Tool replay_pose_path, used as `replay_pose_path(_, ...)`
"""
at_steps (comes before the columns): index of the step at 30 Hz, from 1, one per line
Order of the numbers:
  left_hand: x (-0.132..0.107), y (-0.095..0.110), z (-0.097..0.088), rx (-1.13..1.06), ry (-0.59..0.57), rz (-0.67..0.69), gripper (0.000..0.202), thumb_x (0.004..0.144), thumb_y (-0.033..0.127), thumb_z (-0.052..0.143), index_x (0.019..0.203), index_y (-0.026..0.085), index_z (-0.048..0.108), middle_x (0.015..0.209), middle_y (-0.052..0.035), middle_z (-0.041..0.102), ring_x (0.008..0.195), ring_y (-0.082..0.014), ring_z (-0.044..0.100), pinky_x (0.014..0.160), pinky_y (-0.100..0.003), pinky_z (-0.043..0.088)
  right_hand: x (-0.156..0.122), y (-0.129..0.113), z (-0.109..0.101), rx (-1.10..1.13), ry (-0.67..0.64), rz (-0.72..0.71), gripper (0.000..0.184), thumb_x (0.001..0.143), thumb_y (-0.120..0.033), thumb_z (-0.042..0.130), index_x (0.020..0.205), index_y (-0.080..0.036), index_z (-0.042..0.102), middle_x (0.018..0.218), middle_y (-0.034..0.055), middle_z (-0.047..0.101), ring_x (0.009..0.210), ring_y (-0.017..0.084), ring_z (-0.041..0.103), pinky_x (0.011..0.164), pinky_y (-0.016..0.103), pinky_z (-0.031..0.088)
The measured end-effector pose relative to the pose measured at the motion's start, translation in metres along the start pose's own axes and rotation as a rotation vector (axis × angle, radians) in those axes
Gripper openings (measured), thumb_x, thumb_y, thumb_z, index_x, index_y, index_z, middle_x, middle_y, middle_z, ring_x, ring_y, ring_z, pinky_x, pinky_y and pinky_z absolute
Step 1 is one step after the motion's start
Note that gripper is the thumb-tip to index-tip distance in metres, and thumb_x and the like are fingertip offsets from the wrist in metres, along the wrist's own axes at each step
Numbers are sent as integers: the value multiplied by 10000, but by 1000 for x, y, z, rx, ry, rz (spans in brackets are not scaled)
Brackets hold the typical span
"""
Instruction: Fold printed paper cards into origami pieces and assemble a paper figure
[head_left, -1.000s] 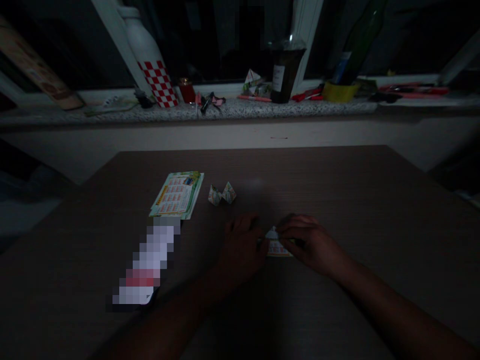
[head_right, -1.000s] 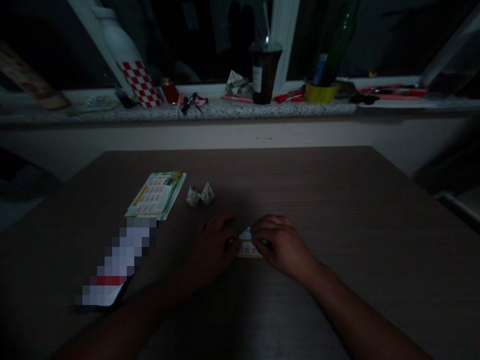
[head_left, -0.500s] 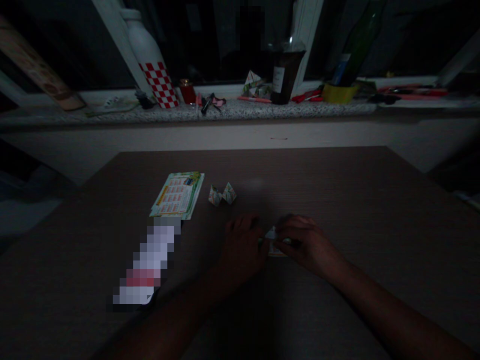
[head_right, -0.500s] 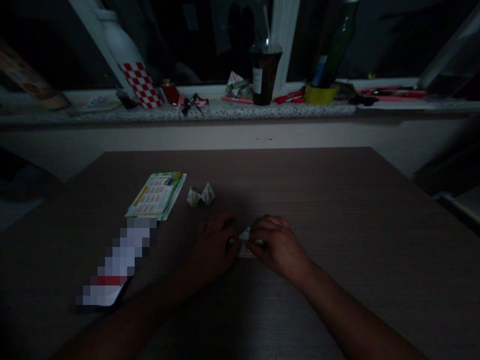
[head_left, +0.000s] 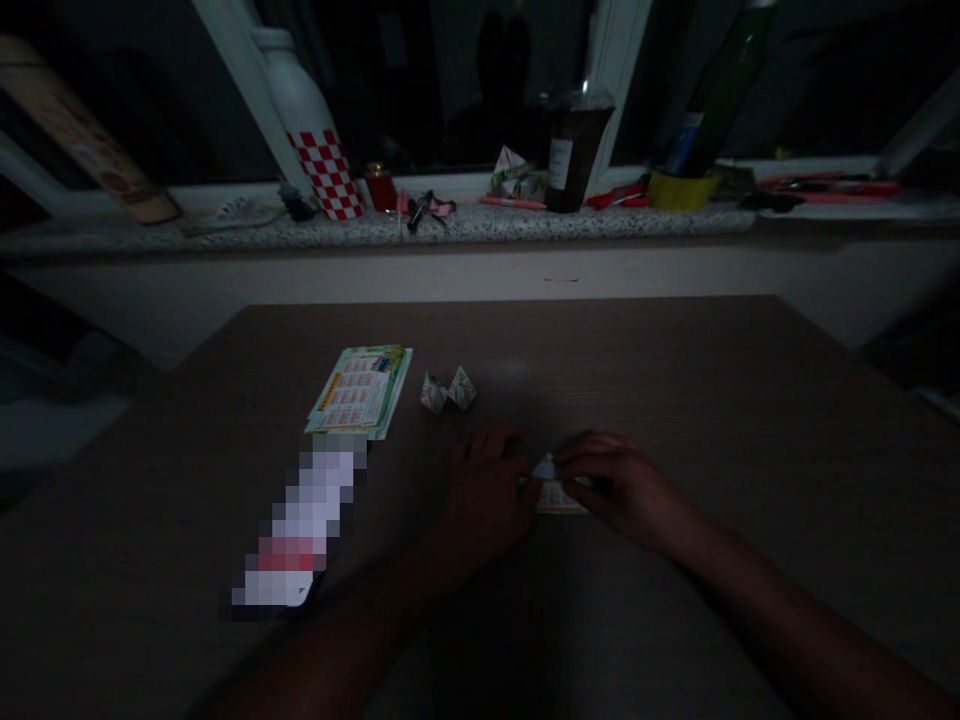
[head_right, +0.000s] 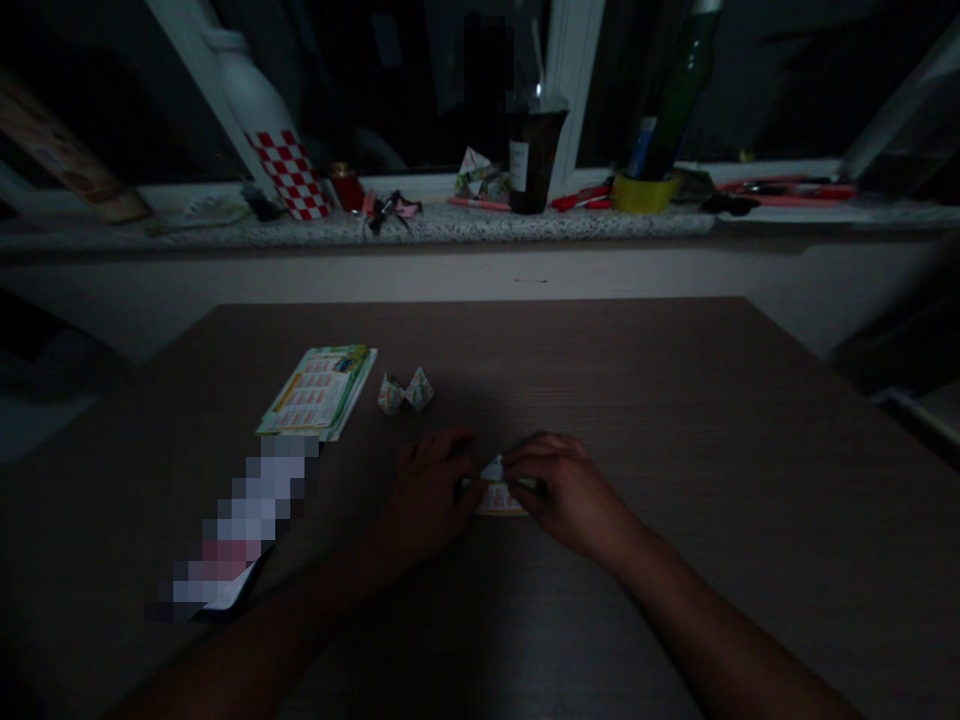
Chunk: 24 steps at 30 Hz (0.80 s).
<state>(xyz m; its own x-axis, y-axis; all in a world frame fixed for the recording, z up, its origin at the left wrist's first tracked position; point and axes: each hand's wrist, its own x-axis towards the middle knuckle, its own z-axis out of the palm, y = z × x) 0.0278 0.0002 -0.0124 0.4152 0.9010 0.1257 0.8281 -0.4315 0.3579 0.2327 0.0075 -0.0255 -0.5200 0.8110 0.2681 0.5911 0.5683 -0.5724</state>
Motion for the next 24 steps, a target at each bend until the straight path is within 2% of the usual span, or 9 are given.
replay_pose_path(8, 0, -1, -1, -1, 4, 4, 188, 860, 330, 538, 855, 203, 676, 1292, -81, 523, 1205, -267, 442, 963, -457, 331, -5, 2, -14, 105, -44, -16, 324, 799, -56, 592, 1052, -243, 665, 1097, 65, 690, 1040, 215, 609, 930, 431, 464)
replay_pose_path(11, 0, 0, 1, 0, 31, 5, 192, 855, 344, 548, 829, 199, 671, 1262, -80, 538, 1187, -259, 453, 958, -452, 334, -5, 2, -14, 104, -46, -15, 343, 787, -42, 595, 1055, -246, 663, 1087, 64, 692, 1036, 217, 612, 932, 440, 461)
replay_pose_path(16, 3, 5, 4, 19, 59, -29, 316, 772, 508, 628, 778, 194, 671, 1215, -98, 552, 1164, -282, 457, 952, -475, 327, -2, 0, -12, 87, -37, -23, 371, 768, -40, 607, 1064, -257, 666, 1051, 58, 697, 1005, 220, 626, 919, 432, 473)
replay_pose_path(24, 4, -3, -1, -41, 10, -16, 301, 721, 505, 691, 769, 209, 686, 1233, -72, 551, 1170, -280, 457, 965, -466, 315, -2, 1, -11, 71, -49, -13, 343, 770, -42, 610, 1041, -243, 673, 1054, 65, 700, 1017, 223, 624, 925, 432, 470)
